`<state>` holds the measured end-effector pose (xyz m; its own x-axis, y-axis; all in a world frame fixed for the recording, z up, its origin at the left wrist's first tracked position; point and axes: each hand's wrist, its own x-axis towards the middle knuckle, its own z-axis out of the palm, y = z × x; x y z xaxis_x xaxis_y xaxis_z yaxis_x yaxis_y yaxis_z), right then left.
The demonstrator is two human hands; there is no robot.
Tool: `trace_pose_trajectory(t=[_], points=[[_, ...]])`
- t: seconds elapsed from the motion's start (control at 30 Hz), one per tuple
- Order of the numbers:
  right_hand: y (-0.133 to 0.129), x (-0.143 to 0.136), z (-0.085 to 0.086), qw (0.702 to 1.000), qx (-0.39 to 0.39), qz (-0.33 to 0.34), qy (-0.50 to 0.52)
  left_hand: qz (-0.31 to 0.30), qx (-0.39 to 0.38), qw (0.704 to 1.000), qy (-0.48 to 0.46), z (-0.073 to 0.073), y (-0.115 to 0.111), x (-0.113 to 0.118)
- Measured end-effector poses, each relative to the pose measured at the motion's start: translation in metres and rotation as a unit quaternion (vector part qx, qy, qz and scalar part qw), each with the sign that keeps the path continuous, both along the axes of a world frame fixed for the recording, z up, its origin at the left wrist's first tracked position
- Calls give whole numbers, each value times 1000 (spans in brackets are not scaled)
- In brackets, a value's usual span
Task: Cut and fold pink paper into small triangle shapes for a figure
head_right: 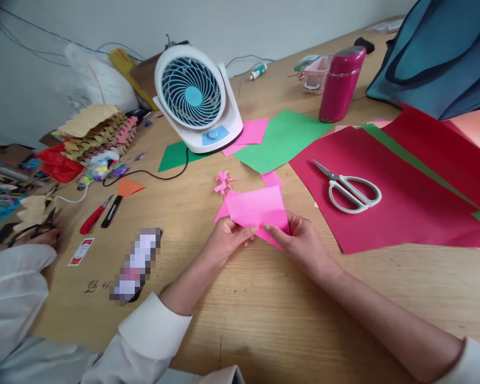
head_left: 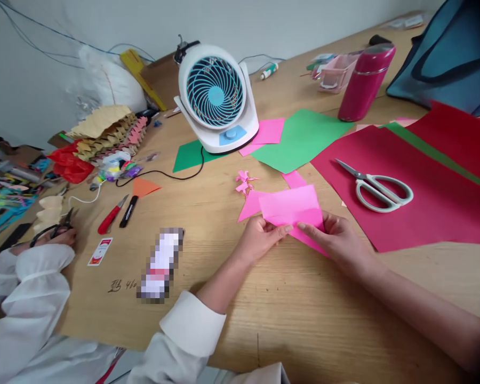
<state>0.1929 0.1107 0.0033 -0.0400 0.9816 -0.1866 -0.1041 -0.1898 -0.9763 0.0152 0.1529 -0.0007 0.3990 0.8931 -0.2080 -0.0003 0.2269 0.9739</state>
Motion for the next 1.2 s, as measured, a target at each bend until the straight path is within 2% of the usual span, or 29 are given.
trace_pose_trajectory(t=[0.23,0.43,0.57,0.77,1.03,1.2], points=[[-3,-1,4,1000,2,-8,-6,45,-30,999,7,-2,-3,3],[-3,2,13,994,-16,52,-96,69,6,997,20,-6,-4,3],[-4,1,10,993,-9,61,-105,78,19,996,29,-4,-4,1],[-4,2,5,990,-3,69,-122,104,34,994,-18,-1,3,-6],[-3,1,5,989,-12,47,-142,90,52,994,-25,0,3,-9],[-3,3,3,989,-8,67,-128,125,56,990,-30,0,4,-10]])
